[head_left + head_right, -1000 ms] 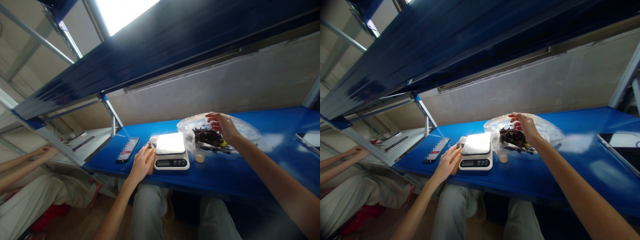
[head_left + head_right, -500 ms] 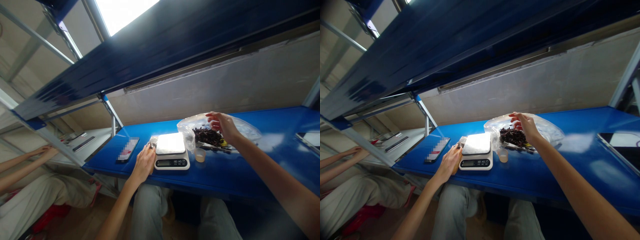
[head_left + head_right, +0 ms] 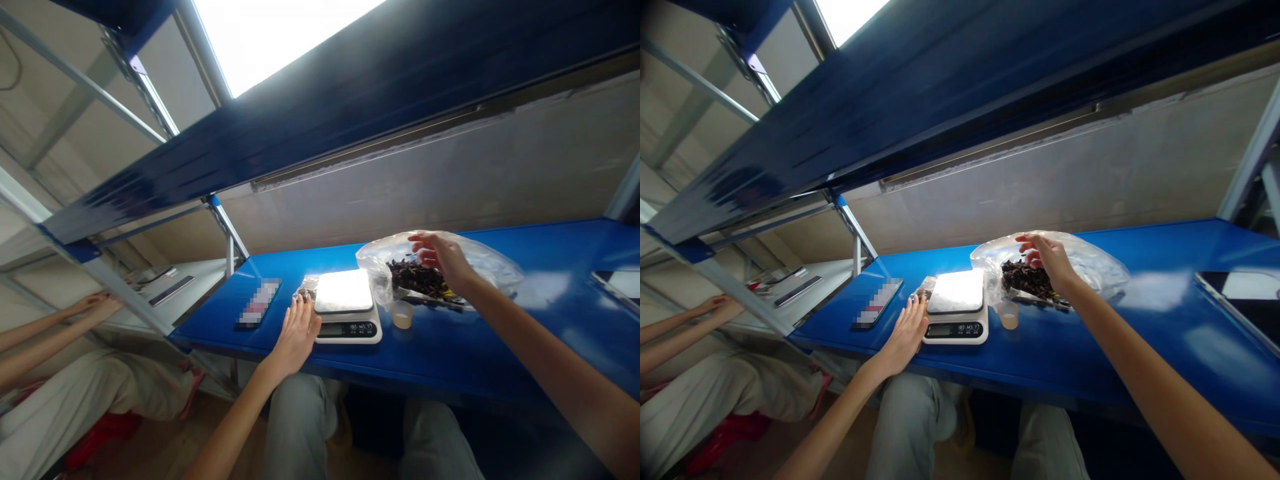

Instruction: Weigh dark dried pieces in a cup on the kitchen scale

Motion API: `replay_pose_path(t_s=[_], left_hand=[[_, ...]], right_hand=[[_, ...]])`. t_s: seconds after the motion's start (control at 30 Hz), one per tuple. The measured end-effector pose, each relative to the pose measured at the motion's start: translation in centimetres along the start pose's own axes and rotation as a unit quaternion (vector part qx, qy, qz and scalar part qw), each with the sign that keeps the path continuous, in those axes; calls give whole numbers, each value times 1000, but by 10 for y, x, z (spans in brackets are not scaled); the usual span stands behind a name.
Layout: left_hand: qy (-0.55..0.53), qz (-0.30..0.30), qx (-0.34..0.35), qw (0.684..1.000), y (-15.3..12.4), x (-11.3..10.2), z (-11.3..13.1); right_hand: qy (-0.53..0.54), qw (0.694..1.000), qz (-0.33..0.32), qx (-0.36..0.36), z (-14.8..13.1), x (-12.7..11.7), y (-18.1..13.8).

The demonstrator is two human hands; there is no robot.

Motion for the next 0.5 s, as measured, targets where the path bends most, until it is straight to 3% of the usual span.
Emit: replay_pose_path(t_s=[0.17,0.27,0.5], left_hand=[[-82,-51,-36,995,0,-6,1],[-134,-48,-55,988,0,-15,1],[-82,104,-59,989,30,-43,-9]], right_hand=[[-15,1000,-10,-2,9,-3,6],[-15,1000,-14,-2,11,-2,7],[-16,999,-29,-9,10,0,6]])
Point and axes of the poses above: each hand's wrist, its own y-axis towards the middle knuckle, its own x-axis out of the palm, z = x × y, the point moved 4 cm from there along y, towards the middle knuckle, and after that the axes turned 7 degrees about y, right-handed, at the moved point
